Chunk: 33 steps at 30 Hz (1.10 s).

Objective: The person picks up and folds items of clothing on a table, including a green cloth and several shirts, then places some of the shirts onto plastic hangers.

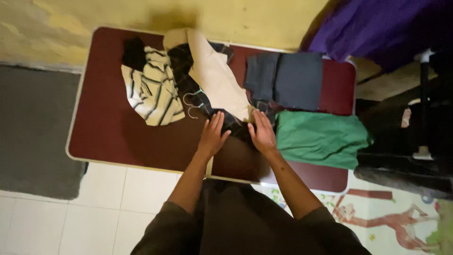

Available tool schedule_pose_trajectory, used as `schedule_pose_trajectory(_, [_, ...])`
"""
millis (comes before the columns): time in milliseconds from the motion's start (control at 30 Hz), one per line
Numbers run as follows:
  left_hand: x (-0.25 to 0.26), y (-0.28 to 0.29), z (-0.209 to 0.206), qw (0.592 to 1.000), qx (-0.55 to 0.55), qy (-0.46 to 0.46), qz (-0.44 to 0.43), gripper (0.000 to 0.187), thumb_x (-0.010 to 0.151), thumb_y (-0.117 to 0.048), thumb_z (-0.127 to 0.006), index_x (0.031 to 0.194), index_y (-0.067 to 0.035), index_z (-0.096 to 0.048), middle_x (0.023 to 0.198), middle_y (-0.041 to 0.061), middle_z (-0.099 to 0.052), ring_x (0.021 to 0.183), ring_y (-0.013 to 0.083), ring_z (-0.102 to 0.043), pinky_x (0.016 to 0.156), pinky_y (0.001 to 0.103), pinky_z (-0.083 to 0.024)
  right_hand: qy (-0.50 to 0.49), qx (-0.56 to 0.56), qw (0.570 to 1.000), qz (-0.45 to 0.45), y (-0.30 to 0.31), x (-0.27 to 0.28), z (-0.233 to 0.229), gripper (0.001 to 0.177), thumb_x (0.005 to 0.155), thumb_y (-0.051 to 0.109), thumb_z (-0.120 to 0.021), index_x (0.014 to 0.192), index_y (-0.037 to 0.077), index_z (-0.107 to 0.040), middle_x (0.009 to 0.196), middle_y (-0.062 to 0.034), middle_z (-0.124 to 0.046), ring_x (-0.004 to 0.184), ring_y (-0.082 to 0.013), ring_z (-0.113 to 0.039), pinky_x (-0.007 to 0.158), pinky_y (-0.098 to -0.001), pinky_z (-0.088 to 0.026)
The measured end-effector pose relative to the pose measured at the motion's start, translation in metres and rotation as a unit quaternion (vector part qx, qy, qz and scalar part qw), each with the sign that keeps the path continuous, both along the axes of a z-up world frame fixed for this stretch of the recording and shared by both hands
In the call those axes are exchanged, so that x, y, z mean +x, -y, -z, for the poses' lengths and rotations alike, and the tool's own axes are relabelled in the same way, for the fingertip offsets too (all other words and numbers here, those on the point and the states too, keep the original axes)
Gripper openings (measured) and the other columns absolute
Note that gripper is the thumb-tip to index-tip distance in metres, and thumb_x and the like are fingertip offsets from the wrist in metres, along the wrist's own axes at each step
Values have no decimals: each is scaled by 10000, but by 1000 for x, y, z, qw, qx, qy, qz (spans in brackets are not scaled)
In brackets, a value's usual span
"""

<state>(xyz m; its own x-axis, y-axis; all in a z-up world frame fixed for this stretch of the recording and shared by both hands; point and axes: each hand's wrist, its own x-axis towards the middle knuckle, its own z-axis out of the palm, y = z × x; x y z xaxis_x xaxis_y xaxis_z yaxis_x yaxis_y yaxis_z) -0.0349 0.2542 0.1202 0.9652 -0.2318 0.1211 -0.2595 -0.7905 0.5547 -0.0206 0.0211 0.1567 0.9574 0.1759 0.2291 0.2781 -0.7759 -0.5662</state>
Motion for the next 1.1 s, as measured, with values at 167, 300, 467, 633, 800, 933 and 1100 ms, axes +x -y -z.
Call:
schedule_pose_trajectory(167, [4, -21, -4, 999, -1, -32, -11, 774, 1008, -417, -591, 1585, 5, -294, 1641, 210, -327, 1514, 362, -307, 1220, 519, -242, -22, 9, 999, -29, -20, 12, -3, 545, 975, 191, -665, 1452, -17, -503, 1485, -231, -527, 1385, -399, -478, 1153, -442, -377])
schedule_pose_trajectory(300, [15, -39, -2, 1000, 2, -26, -14, 778, 1010, -423, -595, 1582, 10, -295, 1642, 211, -332, 1520, 354, -300, 1222, 511, -232, -38, 16, 999, -34, -47, 20, -11, 539, 953, 187, -676, 1441, 18, -524, 1472, -179, -554, 1364, -368, -507, 1129, -429, -411])
schedule_pose_trajectory(467, [31, -70, 1, 999, 10, -43, -3, 786, 988, -418, -621, 1576, -6, -303, 1640, 198, -330, 1529, 343, -299, 1235, 499, -229, -51, -22, 997, -44, -80, 37, -10, 499, 950, 155, -671, 1435, 103, -564, 1441, -151, -585, 1319, -356, -541, 1110, -427, -437])
schedule_pose_trajectory(633, [39, -101, 3, 998, 7, -51, 24, 779, 976, -397, -626, 1589, -53, -291, 1655, 143, -311, 1525, 310, -304, 1233, 498, -228, -9, -55, 998, -36, -115, 58, -5, 523, 905, 142, -710, 1410, 116, -580, 1357, -163, -609, 1223, -385, -572, 1054, -454, -459])
schedule_pose_trajectory(800, [44, -120, 4, 997, 11, -42, 70, 749, 983, -396, -623, 1575, -53, -318, 1639, 142, -328, 1513, 300, -319, 1226, 494, -249, -20, -98, 995, 26, -135, 69, 6, 545, 885, 155, -746, 1403, 120, -580, 1273, -165, -606, 1116, -390, -594, 961, -472, -488])
schedule_pose_trajectory(933, [46, -128, 3, 994, 14, -25, 103, 729, 980, -368, -639, 1553, -32, -336, 1613, 158, -351, 1506, 322, -327, 1218, 502, -267, -55, -109, 992, 39, -138, 73, 15, 576, 895, 149, -741, 1441, 148, -558, 1286, -159, -590, 1133, -381, -596, 963, -467, -493])
schedule_pose_trajectory(1100, [41, -136, 2, 996, -7, -10, 88, 702, 954, -329, -661, 1526, -34, -381, 1583, 154, -397, 1487, 318, -360, 1215, 499, -288, -38, -155, 987, 33, -138, 76, 31, 608, 858, 108, -697, 1437, 171, -527, 1304, -172, -580, 1145, -380, -595, 968, -459, -499])
